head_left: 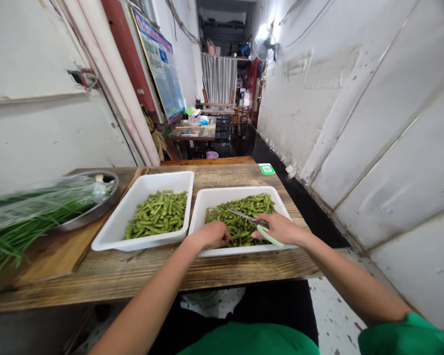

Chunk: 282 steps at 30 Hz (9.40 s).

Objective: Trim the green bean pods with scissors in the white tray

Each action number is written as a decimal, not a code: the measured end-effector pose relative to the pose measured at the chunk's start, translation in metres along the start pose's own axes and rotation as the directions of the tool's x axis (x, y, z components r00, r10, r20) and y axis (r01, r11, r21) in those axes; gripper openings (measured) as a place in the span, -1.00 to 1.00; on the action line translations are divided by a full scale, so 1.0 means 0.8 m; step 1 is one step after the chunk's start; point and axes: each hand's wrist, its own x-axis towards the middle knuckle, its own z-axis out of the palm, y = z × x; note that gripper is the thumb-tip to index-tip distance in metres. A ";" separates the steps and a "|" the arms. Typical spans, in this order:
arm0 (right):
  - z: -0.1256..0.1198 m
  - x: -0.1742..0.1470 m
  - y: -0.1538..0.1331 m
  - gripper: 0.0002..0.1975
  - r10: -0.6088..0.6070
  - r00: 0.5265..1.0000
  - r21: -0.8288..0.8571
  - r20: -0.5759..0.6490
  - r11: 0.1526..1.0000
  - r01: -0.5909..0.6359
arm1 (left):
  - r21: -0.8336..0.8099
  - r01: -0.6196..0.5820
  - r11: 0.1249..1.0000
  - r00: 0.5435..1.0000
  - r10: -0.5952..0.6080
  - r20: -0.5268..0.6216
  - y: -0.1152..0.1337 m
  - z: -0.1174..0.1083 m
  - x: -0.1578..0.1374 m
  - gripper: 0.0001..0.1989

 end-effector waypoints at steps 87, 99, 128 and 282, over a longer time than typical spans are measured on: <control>0.001 0.006 -0.001 -0.60 -0.036 0.996 -0.017 -0.084 0.999 0.035 | -0.274 0.147 0.950 0.869 -0.256 -0.424 0.016 -0.020 -0.035 -0.71; 0.002 0.008 0.000 -0.56 -0.002 0.996 0.015 -0.087 1.000 0.003 | 0.303 0.120 0.945 0.970 -0.046 -0.241 0.019 -0.015 -0.010 -0.89; 0.004 0.007 -0.016 -0.50 -0.080 0.995 0.089 -0.067 0.992 0.086 | -0.746 0.003 0.666 0.946 -0.244 -0.214 0.021 -0.004 -0.003 -0.73; 0.026 0.021 0.022 -0.46 -0.222 0.891 -0.093 -0.395 0.975 0.202 | -0.992 0.045 0.119 0.974 -0.225 0.017 0.024 -0.027 0.021 -0.83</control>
